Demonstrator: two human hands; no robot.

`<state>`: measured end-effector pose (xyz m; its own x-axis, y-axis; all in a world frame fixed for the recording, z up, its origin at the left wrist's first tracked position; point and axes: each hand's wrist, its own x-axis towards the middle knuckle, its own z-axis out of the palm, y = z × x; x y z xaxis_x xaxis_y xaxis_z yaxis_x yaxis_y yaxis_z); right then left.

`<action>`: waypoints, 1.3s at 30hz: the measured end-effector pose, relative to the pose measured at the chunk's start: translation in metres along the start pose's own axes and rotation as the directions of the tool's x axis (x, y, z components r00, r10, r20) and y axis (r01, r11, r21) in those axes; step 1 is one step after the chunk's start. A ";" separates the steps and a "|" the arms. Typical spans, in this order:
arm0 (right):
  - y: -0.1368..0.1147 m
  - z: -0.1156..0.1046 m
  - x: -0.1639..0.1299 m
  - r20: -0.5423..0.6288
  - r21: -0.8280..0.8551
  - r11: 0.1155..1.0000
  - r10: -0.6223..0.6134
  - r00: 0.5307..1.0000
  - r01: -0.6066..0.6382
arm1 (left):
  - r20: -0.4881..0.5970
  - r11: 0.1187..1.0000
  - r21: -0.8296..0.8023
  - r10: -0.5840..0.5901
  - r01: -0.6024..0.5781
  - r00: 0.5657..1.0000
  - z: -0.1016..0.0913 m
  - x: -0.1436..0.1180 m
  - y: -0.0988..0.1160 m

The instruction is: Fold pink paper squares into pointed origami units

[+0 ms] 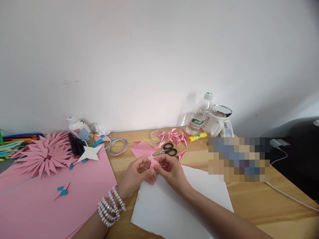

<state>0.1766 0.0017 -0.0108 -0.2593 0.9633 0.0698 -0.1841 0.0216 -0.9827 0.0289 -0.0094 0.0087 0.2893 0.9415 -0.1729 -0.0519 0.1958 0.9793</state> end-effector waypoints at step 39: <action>-0.006 -0.002 -0.001 -0.050 -0.199 0.975 -0.115 0.992 0.103 | -0.270 0.974 0.161 0.197 -0.158 0.943 0.009 -0.005 -0.002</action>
<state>0.1799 0.0015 -0.0057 -0.1886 0.9666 0.1736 -0.0173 0.1735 -0.9847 0.0366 -0.0168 0.0087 0.0046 1.0000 0.0015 0.0574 -0.0017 0.9984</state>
